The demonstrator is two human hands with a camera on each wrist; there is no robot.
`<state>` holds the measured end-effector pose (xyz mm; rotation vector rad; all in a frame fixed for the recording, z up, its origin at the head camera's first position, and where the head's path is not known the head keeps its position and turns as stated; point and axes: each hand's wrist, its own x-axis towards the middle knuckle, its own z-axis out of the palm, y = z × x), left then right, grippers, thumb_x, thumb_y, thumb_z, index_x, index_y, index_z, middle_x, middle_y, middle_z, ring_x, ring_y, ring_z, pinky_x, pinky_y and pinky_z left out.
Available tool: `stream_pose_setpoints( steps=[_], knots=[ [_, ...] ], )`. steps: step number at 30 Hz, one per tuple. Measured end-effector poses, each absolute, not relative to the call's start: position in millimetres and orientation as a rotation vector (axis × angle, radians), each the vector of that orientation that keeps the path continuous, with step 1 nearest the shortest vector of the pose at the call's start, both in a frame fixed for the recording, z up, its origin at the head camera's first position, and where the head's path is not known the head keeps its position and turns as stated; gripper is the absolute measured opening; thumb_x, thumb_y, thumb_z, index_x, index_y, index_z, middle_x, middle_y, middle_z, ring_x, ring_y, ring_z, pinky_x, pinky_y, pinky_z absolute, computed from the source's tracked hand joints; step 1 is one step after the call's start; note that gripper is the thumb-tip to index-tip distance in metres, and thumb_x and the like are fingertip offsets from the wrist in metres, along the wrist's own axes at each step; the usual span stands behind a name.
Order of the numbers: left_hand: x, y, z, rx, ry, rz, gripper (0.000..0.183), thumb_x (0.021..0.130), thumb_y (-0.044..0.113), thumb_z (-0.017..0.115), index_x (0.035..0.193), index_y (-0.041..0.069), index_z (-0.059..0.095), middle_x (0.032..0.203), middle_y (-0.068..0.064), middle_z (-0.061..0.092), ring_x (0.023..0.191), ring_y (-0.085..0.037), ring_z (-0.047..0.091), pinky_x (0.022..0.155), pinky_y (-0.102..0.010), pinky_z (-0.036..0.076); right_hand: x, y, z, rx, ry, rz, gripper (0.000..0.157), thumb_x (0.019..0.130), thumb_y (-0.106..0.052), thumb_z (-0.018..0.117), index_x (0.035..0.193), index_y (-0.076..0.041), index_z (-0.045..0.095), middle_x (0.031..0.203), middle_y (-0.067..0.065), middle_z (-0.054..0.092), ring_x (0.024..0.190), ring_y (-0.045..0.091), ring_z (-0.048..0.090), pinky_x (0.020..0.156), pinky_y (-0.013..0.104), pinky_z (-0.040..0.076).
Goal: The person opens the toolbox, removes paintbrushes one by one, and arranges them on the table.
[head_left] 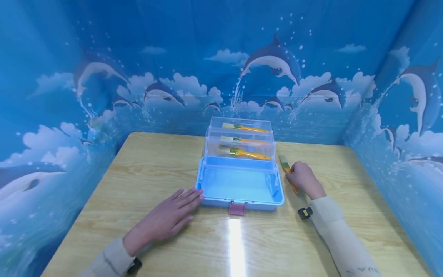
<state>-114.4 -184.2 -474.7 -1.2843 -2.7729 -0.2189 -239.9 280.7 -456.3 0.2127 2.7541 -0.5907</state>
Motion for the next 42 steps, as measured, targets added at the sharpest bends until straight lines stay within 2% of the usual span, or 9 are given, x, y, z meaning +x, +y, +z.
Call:
stream_pose_setpoints(
  steps=[8, 19, 30, 42],
  knots=[
    [-114.0, -184.1, -475.9, -1.288, -2.797, -0.238, 0.063, 0.107, 0.036, 0.048, 0.162, 0.019, 0.023, 0.170, 0.002, 0.018, 0.156, -0.020, 0.020, 0.127, -0.048, 0.019, -239.1, 282.3, -460.6, 0.215, 2.757, -0.564, 0.039, 0.098, -0.019, 0.063, 0.117, 0.015, 0.061, 0.097, 0.022, 0.066, 0.077, 0.025, 0.062, 0.061, 0.031, 0.055],
    [-113.4, -183.2, -474.6, -1.289, -2.788, -0.235, 0.064, 0.107, 0.036, 0.049, 0.162, 0.018, 0.023, 0.170, 0.002, 0.018, 0.156, -0.020, 0.021, 0.127, -0.046, 0.016, -237.4, 281.6, -460.3, 0.227, 2.758, -0.611, 0.032, 0.099, -0.021, 0.062, 0.107, 0.010, 0.065, 0.079, 0.013, 0.063, 0.066, 0.021, 0.058, 0.054, 0.027, 0.049],
    [-113.4, -182.9, -474.2, -1.272, -2.804, -0.259, 0.064, 0.106, 0.035, 0.051, 0.162, 0.018, 0.025, 0.169, 0.001, 0.019, 0.156, -0.020, 0.021, 0.127, -0.047, 0.019, -240.9, 280.8, -463.4, 0.203, 2.789, -0.598, 0.026, 0.097, -0.019, 0.062, 0.097, 0.006, 0.065, 0.074, 0.011, 0.062, 0.063, 0.020, 0.057, 0.052, 0.027, 0.048],
    [-114.1, -182.6, -474.0, -1.261, -2.827, -0.261, 0.064, 0.107, 0.035, 0.051, 0.162, 0.018, 0.024, 0.169, 0.001, 0.018, 0.156, -0.020, 0.020, 0.127, -0.047, 0.018, -238.7, 278.9, -466.1, 0.173, 2.833, -0.593, 0.022, 0.095, -0.016, 0.061, 0.094, 0.007, 0.064, 0.074, 0.012, 0.061, 0.062, 0.021, 0.057, 0.051, 0.028, 0.049]
  ],
)
